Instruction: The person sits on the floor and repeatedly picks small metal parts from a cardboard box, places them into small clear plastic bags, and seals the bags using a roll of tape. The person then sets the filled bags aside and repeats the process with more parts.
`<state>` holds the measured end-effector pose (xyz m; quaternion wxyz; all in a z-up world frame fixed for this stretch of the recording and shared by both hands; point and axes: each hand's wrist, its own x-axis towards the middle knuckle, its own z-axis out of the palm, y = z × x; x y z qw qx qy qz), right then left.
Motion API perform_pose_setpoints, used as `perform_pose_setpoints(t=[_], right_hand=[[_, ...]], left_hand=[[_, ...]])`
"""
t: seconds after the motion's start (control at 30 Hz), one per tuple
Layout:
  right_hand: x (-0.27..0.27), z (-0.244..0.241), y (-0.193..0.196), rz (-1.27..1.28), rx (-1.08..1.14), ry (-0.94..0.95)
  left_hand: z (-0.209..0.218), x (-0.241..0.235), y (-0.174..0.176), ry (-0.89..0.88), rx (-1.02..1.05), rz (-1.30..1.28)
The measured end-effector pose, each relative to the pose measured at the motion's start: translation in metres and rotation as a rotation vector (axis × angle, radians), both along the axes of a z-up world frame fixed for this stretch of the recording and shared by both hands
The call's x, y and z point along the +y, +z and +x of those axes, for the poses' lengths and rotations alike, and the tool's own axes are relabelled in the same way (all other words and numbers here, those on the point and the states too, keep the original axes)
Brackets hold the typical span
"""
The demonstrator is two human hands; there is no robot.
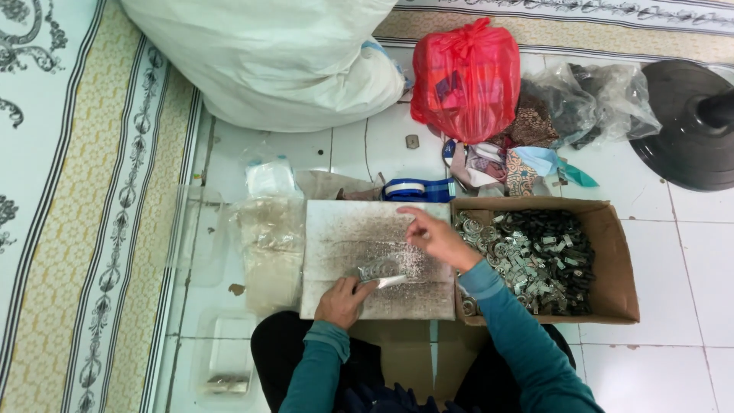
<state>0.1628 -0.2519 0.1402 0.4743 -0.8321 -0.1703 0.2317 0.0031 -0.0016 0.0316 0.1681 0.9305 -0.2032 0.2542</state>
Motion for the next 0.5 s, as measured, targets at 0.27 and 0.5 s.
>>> perform_pose_setpoints(t=[0.27,0.5], right_hand=[[0.060,-0.071,0.036,-0.164,-0.202,0.400],[0.065,-0.085,-0.004,-0.499,-0.507,0.479]], left_hand=[[-0.004,-0.002,0.022,0.020,-0.051,-0.019],[-0.007,0.000,0.029,0.031,-0.106,-0.020]])
